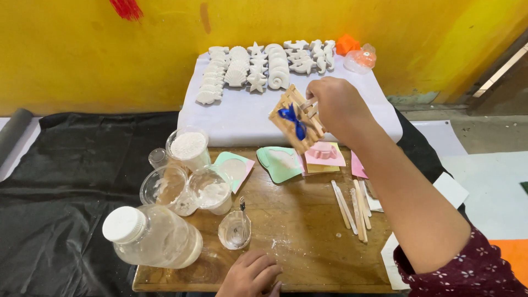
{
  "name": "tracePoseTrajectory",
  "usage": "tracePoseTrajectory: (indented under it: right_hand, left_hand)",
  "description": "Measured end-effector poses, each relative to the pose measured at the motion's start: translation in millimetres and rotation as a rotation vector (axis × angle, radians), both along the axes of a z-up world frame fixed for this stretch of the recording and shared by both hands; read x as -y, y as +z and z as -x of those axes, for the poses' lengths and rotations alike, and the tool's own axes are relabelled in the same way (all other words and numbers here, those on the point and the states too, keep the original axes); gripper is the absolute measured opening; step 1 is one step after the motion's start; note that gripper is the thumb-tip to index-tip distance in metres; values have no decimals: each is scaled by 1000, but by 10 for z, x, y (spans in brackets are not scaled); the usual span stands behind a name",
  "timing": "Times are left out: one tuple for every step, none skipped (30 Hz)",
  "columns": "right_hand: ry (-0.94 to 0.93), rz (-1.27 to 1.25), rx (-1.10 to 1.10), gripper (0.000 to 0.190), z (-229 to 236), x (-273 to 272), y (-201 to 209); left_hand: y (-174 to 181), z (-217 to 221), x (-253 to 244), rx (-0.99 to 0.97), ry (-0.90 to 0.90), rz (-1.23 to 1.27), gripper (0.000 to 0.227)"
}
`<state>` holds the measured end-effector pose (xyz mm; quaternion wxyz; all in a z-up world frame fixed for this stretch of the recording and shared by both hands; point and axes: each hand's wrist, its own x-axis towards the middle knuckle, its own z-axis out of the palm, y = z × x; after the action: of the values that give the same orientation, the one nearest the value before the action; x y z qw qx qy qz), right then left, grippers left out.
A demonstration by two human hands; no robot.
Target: Preparing silicone molds by cleaning them with a stick, mixing casting material in a cup, and organizing the workspace.
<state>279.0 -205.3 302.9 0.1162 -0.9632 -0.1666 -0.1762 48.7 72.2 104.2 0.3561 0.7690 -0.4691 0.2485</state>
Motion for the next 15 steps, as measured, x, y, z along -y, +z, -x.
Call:
tracePoseTrajectory:
  right_hand:
    - [-4,0,-1,34,103,-72,107]
    - [44,-276,-99,27,208,-144,215]
    - [97,-551,-197,25,306,-226,328]
    - [97,-551,-196,25,290,-232,302]
    - [63,-476,-189,25,273,-242,271]
    - [29,-402,-181,25,257,-250,242]
    - [26,-404,-177,25,218,-240,204]
    - [58,-363,-117,30,179,-228,168]
    - [89,-321,-58,36,136,-214,132]
    - [85,-322,-55,36,190,-236,193]
    - [85,-456,-148,29,248,-261,244]
    - [84,-591,-241,22,304,-288,292]
    - [81,-590,-244,22,224,-196,189]
    - [20,-357,-142,29,143,-104,86]
    - [-41,-124,-35,38,49,-7,-2]
  left_hand:
    - [11,5,2,-1,-4,0,17]
    - [23,12,5,-12,-4,-4,17]
    - [35,18,7,-22,-2,-7,16]
    - [17,13,8,-21,-3,-6,16]
    - [-1,16,8,-28,2,-25,14]
    - [-18,19,11,-35,6,-44,13]
    - [-40,16,9,-32,2,-46,13]
    - [-60,13,8,-18,8,-46,15]
    - [-83,6,11,-4,13,-44,16]
    - [-106,-3,11,-2,9,-46,16]
    - [-132,1,8,0,23,-46,18]
    - [-162,4,3,1,37,-46,19]
    - [-124,9,16,-3,35,-46,19]
    - [-86,13,27,-6,16,-36,17]
    - [-40,-17,33,-2,-6,-28,16]
